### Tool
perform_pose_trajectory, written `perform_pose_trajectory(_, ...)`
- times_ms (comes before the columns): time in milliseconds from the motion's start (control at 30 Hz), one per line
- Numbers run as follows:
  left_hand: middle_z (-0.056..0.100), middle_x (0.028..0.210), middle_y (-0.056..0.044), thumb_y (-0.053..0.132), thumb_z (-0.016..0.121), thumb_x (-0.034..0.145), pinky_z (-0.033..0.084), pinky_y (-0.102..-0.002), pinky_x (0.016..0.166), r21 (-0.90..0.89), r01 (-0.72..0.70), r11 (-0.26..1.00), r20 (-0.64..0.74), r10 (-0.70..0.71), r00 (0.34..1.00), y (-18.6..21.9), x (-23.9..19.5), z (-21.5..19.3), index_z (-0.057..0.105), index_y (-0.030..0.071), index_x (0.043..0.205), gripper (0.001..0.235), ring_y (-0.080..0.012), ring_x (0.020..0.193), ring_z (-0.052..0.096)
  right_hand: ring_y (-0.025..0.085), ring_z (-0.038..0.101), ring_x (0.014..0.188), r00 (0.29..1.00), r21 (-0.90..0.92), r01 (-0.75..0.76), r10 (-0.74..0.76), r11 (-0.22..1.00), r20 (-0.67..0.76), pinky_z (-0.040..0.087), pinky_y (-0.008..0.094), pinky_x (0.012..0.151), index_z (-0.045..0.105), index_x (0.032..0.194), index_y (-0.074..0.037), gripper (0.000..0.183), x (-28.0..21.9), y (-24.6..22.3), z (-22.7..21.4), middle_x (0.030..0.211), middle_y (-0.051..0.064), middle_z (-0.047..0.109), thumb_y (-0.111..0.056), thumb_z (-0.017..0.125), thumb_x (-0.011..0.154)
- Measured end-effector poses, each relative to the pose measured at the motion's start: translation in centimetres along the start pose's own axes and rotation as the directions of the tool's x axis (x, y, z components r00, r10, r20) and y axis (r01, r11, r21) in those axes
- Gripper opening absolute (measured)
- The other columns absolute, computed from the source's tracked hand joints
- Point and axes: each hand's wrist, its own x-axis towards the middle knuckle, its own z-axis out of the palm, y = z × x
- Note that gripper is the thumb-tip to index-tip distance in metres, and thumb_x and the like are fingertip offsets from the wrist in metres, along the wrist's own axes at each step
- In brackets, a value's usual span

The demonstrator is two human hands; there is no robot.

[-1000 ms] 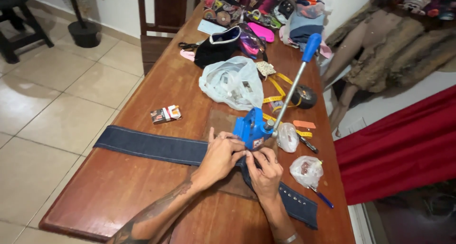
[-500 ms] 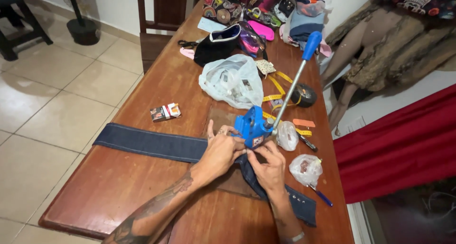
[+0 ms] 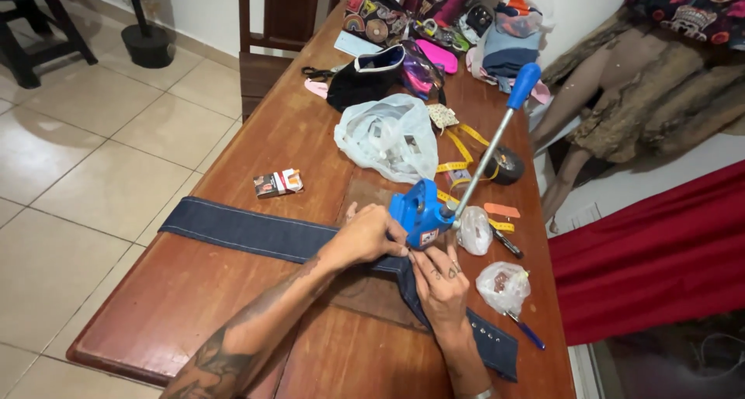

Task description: Installing metal buttons onto a denim strap using a manual hand press.

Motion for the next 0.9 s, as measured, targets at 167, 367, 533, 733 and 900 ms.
perform_pose_trajectory(167, 0.094, 0.092, 0.016, 0.045, 0.101, 0.093, 0.039, -0.054, 0.131, -0.047, -0.021, 0.999, 0.025, 0.022, 0.999, -0.9, 0.9, 0.2, 0.099, 0.043, 0.089, 0.005, -0.0129, 0.120, 0.088, 0.031, 0.078, 0.098, 0.996, -0.008, 0.061, -0.060, 0.998, 0.059, 0.068, 0.051, 0.104, 0.089, 0.130, -0.005, 0.017, 0.6, -0.6, -0.9, 0.120, 0.009, 0.077, -0.005, 0.089, 0.114)
perform_pose_trajectory(367, 0.098, 0.120, 0.008, 0.043, 0.102, 0.090, 0.055, -0.064, 0.132, -0.202, 0.098, 0.974, 0.021, -0.096, 0.995, -0.7, 0.1, 0.4, 0.100, 0.039, 0.101, 0.012, -0.0367, 0.138, 0.086, 0.039, 0.084, 0.084, 0.917, 0.207, -0.397, 0.395, 0.894, 0.052, 0.069, 0.058, 0.088, 0.097, 0.099, -0.016, 0.009, -1.5, 1.3, 1.3, 0.099, 0.007, 0.081, -0.020, 0.105, 0.097)
perform_pose_trajectory(533, 0.098, 0.123, 0.008, 0.041, 0.103, 0.089, 0.057, -0.059, 0.131, -0.152, 0.079, 0.985, 0.041, -0.074, 0.996, 0.5, -0.1, -0.9, 0.100, 0.037, 0.102, 0.014, -0.0362, 0.137, 0.087, 0.029, 0.080, 0.083, 0.821, 0.313, -0.568, 0.551, 0.761, 0.149, 0.066, 0.048, 0.083, 0.094, 0.089, -0.013, 0.018, -1.4, 2.3, 2.0, 0.093, 0.007, 0.080, -0.022, 0.110, 0.091)
perform_pose_trajectory(733, 0.097, 0.126, 0.013, 0.043, 0.103, 0.087, 0.058, -0.055, 0.130, -0.123, 0.032, 0.992, 0.069, -0.024, 0.997, -0.7, 0.7, -0.7, 0.100, 0.036, 0.106, 0.020, -0.0331, 0.137, 0.087, 0.016, 0.075, 0.081, 0.699, 0.379, -0.704, 0.679, 0.600, 0.224, 0.062, 0.035, 0.075, 0.093, 0.085, -0.013, 0.028, -0.3, 1.7, 1.9, 0.088, 0.005, 0.077, -0.023, 0.119, 0.080)
perform_pose_trajectory(900, 0.097, 0.129, 0.011, 0.044, 0.103, 0.088, 0.057, -0.054, 0.130, -0.127, -0.031, 0.991, 0.093, 0.043, 0.995, -2.0, 1.2, -0.2, 0.100, 0.036, 0.107, 0.021, -0.0315, 0.137, 0.088, 0.019, 0.075, 0.079, 0.678, 0.319, -0.733, 0.683, 0.601, 0.272, 0.061, 0.033, 0.068, 0.091, 0.084, -0.012, 0.029, 2.1, -0.2, 0.4, 0.089, 0.007, 0.078, -0.024, 0.117, 0.080)
